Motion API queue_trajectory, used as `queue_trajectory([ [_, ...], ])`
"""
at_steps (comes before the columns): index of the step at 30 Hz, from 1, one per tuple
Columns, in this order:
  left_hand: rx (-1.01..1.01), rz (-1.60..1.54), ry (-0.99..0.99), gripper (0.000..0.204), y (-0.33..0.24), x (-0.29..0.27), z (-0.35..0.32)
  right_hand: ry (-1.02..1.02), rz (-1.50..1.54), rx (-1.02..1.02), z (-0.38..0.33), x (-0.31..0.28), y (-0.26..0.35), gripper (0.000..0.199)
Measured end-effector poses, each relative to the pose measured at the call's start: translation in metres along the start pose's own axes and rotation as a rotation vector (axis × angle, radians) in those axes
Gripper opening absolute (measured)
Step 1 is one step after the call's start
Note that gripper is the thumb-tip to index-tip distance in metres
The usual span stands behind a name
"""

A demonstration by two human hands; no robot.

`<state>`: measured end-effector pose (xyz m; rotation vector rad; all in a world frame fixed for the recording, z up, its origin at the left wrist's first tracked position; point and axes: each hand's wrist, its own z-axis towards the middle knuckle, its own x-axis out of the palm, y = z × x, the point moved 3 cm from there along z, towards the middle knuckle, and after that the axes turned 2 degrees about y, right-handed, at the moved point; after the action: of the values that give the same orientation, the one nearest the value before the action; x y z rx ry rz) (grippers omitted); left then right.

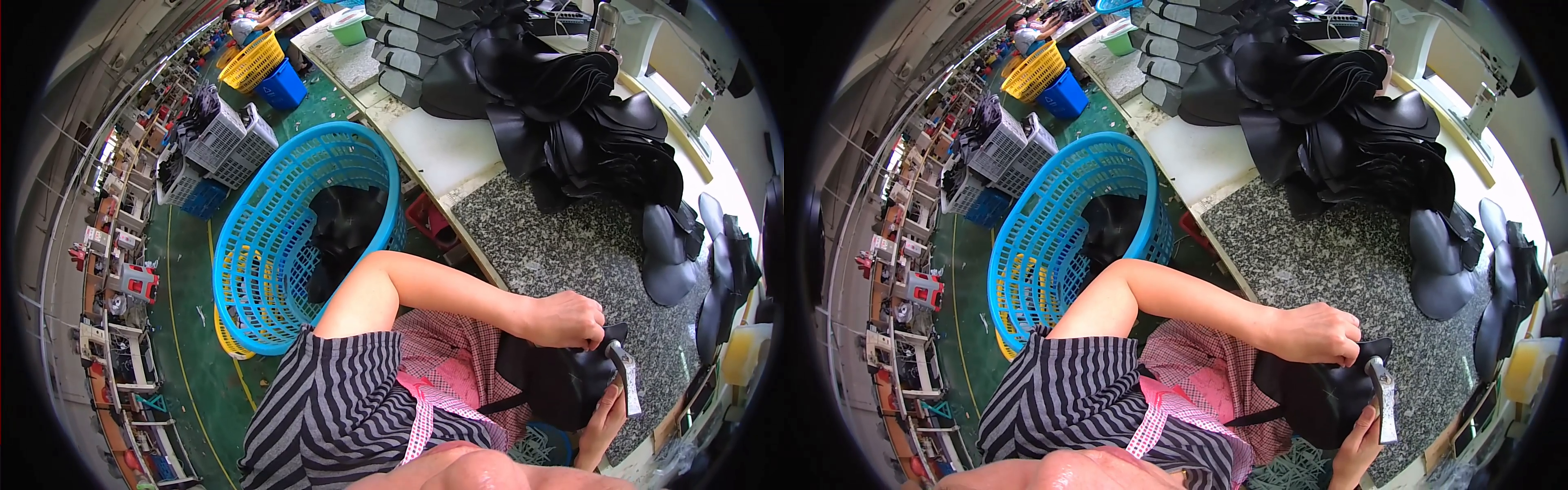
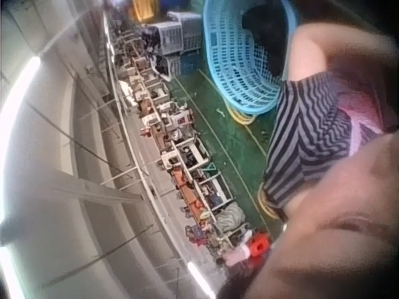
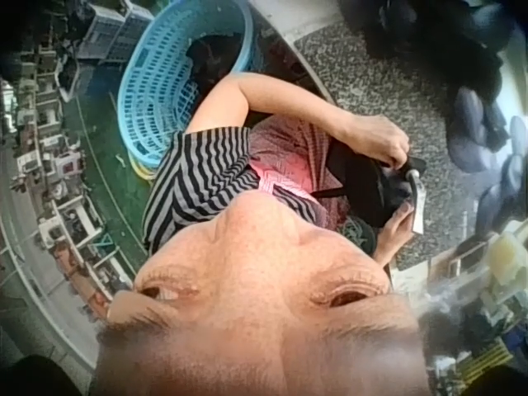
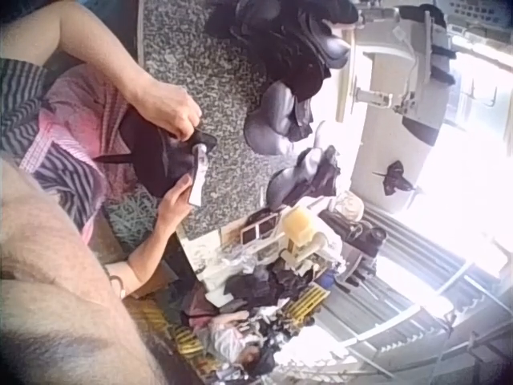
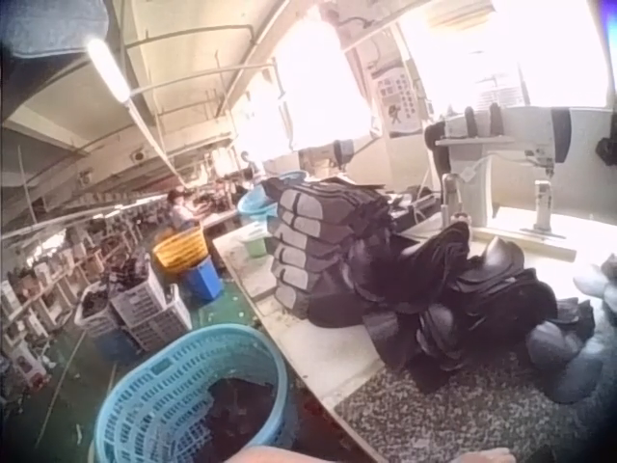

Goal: Flattening seams on leather shoe upper components using a hand hammer at a workbench.

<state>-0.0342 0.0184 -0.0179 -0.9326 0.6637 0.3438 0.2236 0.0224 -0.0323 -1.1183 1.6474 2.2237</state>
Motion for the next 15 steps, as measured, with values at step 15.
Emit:
queue_trajectory([
  [15, 0.048, 0.036, -0.031, 0.008, -0.002, -0.002, -0.002, 0.107, 0.071, 0.188, 0.002, -0.005, 0.028, 0.043],
])
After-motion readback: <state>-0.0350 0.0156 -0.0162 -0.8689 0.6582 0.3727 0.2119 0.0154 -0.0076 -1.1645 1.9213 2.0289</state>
